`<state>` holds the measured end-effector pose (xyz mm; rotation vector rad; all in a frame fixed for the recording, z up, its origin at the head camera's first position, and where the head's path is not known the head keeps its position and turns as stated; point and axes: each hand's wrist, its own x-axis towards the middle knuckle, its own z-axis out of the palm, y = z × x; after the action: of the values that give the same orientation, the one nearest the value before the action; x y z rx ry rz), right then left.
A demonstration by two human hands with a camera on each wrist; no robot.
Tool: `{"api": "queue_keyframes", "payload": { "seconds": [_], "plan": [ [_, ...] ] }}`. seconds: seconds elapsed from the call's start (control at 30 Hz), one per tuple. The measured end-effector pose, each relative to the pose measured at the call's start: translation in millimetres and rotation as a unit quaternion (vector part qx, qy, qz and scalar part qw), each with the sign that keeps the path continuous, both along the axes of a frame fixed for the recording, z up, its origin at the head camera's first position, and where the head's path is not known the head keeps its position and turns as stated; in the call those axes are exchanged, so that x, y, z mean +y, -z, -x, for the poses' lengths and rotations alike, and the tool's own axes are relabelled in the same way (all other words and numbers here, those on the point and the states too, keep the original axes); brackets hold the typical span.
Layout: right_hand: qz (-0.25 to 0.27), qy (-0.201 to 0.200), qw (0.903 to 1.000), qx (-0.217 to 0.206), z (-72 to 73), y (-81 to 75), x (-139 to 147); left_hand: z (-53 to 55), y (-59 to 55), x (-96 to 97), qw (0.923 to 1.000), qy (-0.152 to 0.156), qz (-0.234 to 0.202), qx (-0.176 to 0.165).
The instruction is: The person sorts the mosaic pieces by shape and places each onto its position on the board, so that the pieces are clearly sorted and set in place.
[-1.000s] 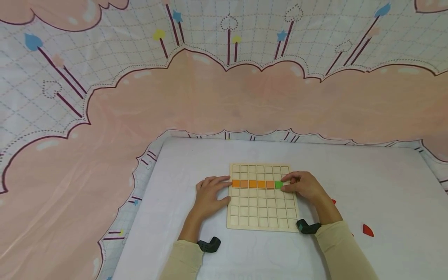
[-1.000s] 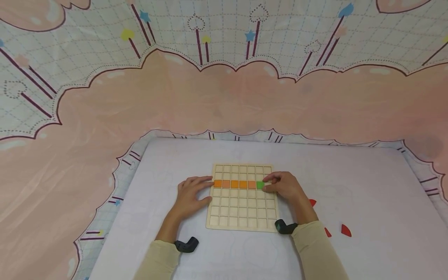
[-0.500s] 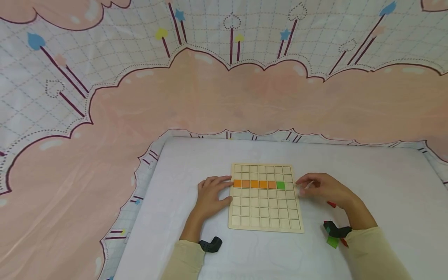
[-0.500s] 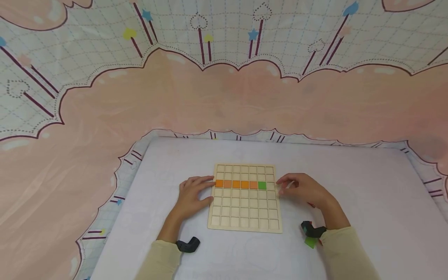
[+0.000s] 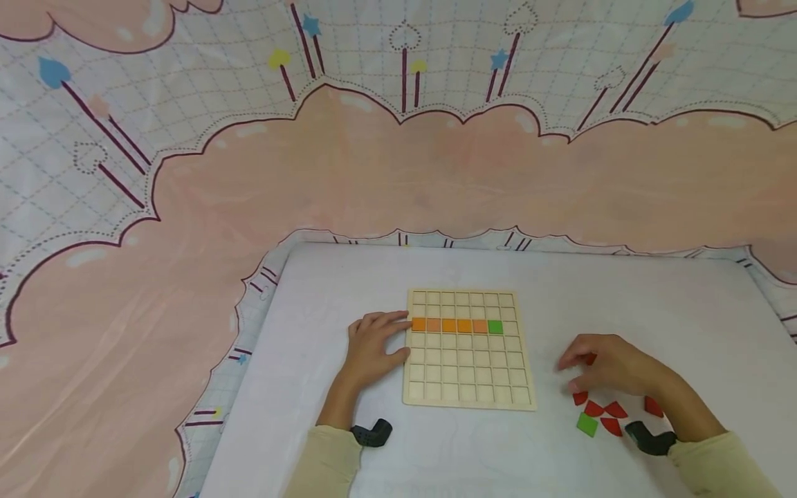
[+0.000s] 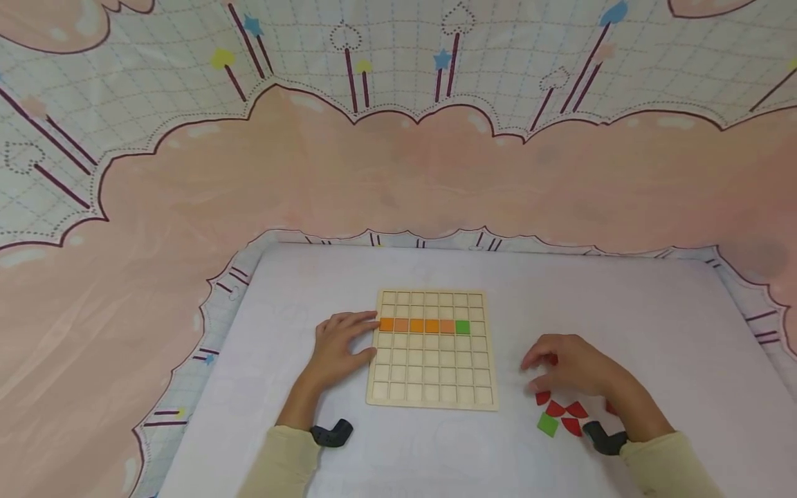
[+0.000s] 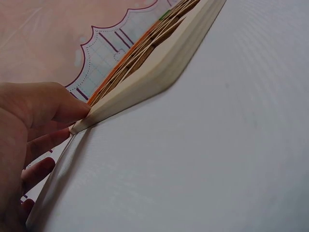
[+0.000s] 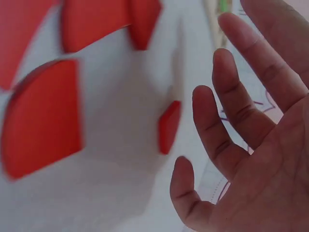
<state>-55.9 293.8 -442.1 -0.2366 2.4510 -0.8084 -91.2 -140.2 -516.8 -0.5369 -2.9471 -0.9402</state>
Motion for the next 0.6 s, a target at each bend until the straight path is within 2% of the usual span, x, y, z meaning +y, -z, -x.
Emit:
{"api": "queue_keyframes", "payload": {
  "seconds": [0.13, 0.23, 0.4, 0.47, 0.6],
  "plan": [
    [-0.052, -0.015, 0.9985, 0.011, -8.1, 5.8, 0.6, 0.1, 0.5, -0.5, 1.0000, 0.001, -0.004, -0.001],
    [-0.086, -0.051, 0.9944, 0.034, -14.5, 10.8, 1.1, 0.3, 0.6, -0.3, 1.0000, 0.003, -0.005, -0.001],
    [-0.084, -0.098, 0.9891, 0.070, -20.9, 16.4, 3.0, 0.4, 0.4, -0.2, 1.0000, 0.002, -0.002, 0.000],
    [-0.077, -0.097, 0.9890, 0.081, -21.2, 18.1, 3.7, 0.3, -0.1, -0.3, 1.0000, 0.001, -0.002, 0.000],
    [-0.059, -0.067, 0.9919, 0.091, -19.7, 21.3, 5.5, -0.1, -0.7, -0.1, 1.0000, 0.002, -0.006, -0.001]
  ]
}}
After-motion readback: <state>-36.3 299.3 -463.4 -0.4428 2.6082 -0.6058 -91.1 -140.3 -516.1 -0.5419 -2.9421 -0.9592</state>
